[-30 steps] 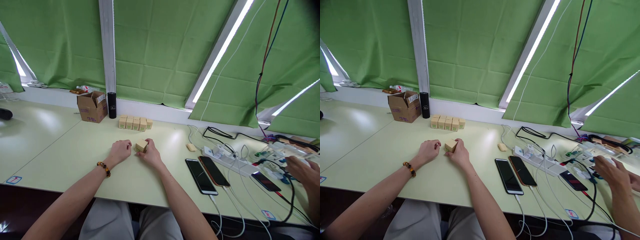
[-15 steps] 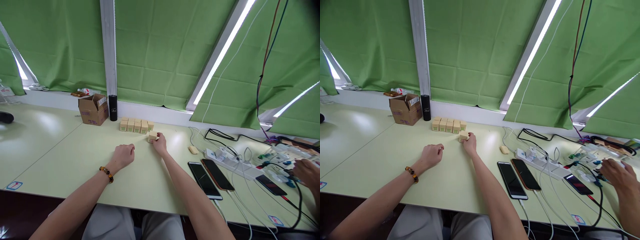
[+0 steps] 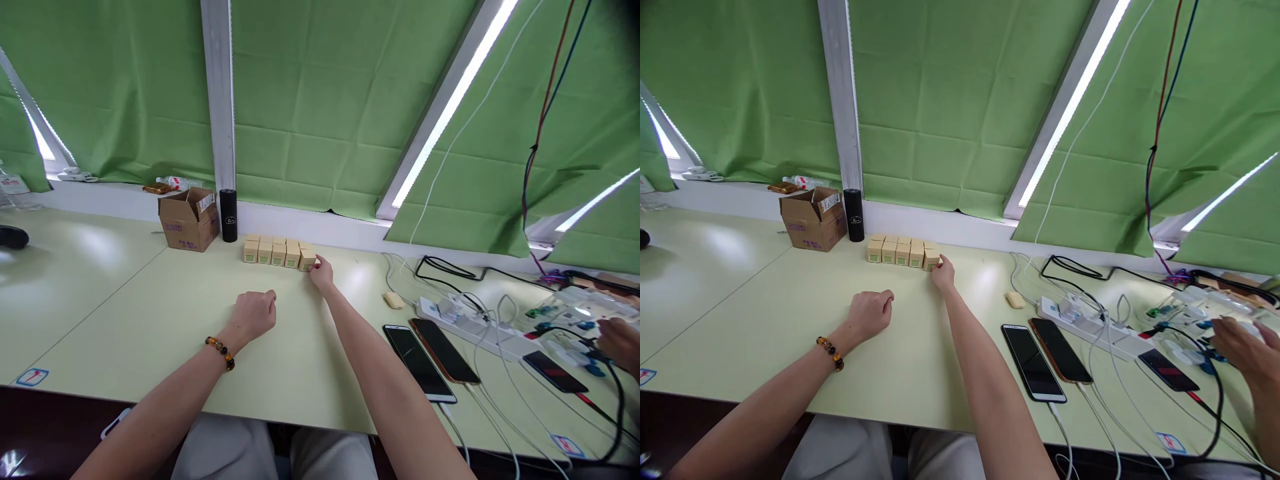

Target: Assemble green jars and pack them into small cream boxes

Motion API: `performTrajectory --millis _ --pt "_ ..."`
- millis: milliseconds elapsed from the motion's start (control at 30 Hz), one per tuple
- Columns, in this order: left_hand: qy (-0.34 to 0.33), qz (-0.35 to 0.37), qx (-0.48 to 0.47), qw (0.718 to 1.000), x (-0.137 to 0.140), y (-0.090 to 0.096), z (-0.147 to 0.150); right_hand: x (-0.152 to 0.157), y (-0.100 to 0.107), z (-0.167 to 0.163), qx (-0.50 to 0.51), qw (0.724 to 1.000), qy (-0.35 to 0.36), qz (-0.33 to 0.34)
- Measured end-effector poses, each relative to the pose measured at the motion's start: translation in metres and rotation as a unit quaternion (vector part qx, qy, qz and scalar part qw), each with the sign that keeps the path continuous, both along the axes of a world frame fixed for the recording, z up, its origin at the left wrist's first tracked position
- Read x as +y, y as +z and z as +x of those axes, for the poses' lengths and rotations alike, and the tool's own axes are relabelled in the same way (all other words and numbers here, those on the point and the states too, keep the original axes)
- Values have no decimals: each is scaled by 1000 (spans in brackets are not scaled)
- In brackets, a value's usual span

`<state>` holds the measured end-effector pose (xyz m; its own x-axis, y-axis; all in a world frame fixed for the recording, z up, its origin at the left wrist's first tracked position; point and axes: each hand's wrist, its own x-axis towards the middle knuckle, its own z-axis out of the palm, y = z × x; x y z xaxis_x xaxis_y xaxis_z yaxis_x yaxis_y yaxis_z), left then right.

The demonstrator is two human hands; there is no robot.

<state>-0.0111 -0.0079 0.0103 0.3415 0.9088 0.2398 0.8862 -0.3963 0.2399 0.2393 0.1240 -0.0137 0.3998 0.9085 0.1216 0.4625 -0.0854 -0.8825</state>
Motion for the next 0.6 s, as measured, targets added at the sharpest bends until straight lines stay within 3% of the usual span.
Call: performTrajectory --millis 267,433,500,600 --pt "-3 8 -4 1000 -1 2 0 -31 0 -8 50 996 57 36" --pt "2 12 6 1000 0 3 -2 -97 3 4 -4 998 61 34" --pt "0 15 6 1000 1 4 -2 -137 8 18 -60 996 56 35" --pt "1 13 6 1000 0 3 -2 -199 18 49 -325 945 40 13"
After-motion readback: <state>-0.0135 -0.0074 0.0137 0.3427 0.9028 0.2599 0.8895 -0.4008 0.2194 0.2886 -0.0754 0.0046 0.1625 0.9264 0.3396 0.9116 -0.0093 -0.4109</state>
